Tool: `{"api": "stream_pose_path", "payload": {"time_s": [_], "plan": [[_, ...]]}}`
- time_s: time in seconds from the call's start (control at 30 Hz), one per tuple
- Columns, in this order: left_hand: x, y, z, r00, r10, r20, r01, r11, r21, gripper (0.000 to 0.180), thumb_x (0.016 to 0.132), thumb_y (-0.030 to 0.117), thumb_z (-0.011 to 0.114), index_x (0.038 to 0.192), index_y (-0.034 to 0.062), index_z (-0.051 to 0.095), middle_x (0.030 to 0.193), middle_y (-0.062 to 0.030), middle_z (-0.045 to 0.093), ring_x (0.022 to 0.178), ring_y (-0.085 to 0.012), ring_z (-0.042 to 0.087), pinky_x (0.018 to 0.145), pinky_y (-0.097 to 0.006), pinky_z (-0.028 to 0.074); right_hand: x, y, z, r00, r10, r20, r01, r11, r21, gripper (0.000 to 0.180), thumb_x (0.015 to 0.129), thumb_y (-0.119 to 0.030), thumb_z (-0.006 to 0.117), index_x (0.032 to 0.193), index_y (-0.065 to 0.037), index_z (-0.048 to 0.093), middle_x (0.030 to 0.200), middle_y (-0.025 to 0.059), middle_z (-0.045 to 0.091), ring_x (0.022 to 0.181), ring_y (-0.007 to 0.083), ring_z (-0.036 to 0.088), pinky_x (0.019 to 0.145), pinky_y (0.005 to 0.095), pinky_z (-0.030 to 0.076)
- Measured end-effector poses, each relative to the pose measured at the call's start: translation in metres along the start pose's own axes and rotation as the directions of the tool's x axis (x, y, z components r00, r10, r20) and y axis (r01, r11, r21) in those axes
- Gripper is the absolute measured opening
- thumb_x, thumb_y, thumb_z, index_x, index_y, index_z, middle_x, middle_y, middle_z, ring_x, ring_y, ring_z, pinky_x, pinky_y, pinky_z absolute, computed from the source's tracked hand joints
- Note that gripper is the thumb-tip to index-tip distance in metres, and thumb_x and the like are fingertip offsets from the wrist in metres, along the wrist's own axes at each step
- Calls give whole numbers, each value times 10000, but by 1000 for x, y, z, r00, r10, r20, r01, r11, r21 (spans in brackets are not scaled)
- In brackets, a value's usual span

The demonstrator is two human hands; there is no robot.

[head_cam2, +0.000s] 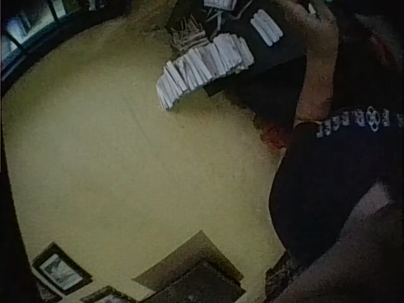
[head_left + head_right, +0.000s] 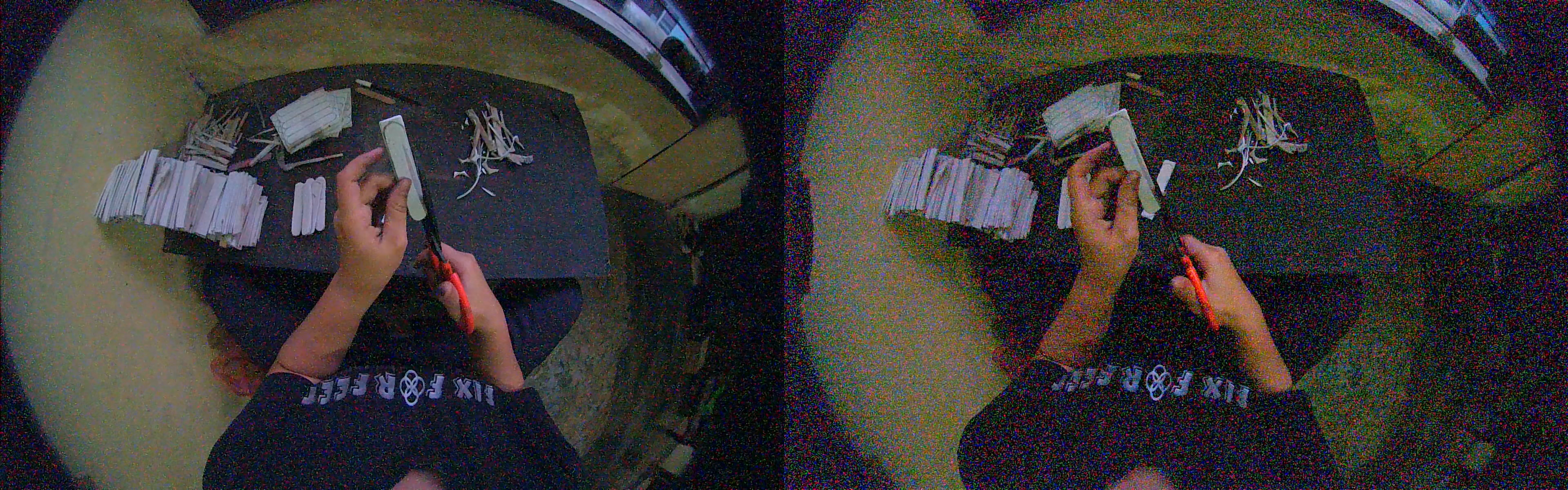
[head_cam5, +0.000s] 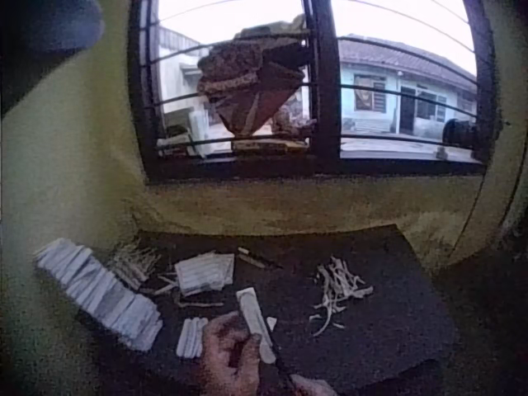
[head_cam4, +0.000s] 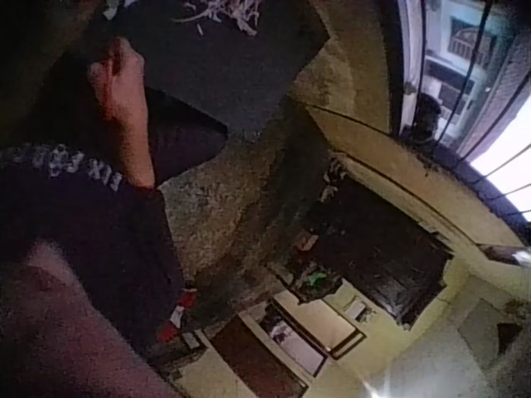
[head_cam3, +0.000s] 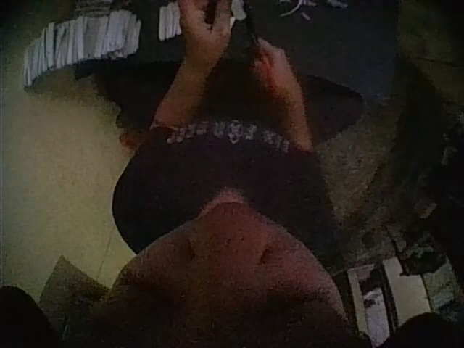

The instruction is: The person uses red-handled scissors to trim the edges of white rectangular paper strips. They hold each strip in the left hand and cut along the sides, then place the trimmed pieces on the table.

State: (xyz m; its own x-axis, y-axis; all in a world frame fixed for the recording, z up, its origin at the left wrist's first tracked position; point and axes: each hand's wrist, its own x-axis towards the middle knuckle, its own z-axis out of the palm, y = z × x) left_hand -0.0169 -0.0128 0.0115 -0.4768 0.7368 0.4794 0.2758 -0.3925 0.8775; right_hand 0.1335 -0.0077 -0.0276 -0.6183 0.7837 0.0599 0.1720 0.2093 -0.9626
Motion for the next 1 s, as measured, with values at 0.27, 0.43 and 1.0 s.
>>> {"api": "stream_pose_path", "payload": {"time_s": [0.27,0.43,1.0], "plan": [[1,0,0,1000,12,2,-12,1000,14,343,798,30,508,1102,19,350,837,-84,544,748,-114,531,645,-215,433,-2,-3,2,999,9,-41,-8,1000,2,759,620,-734,418,825,-6,491,607,-14,422,559,83,379,480,230,303],[1,0,0,1000,-11,5,11,1000,-18,331,802,29,502,1099,19,357,843,-83,546,749,-114,530,645,-213,432,-2,1,-9,987,115,110,-110,993,-49,642,640,-356,631,1055,97,443,893,192,560,841,267,543,747,333,416],[3,4,-1,998,-65,7,66,992,-106,332,805,38,501,1103,18,355,905,-91,521,812,-137,517,706,-239,426,0,-15,-7,987,126,101,-130,991,34,408,638,-259,628,914,19,513,696,72,545,657,127,481,604,301,420]]}}
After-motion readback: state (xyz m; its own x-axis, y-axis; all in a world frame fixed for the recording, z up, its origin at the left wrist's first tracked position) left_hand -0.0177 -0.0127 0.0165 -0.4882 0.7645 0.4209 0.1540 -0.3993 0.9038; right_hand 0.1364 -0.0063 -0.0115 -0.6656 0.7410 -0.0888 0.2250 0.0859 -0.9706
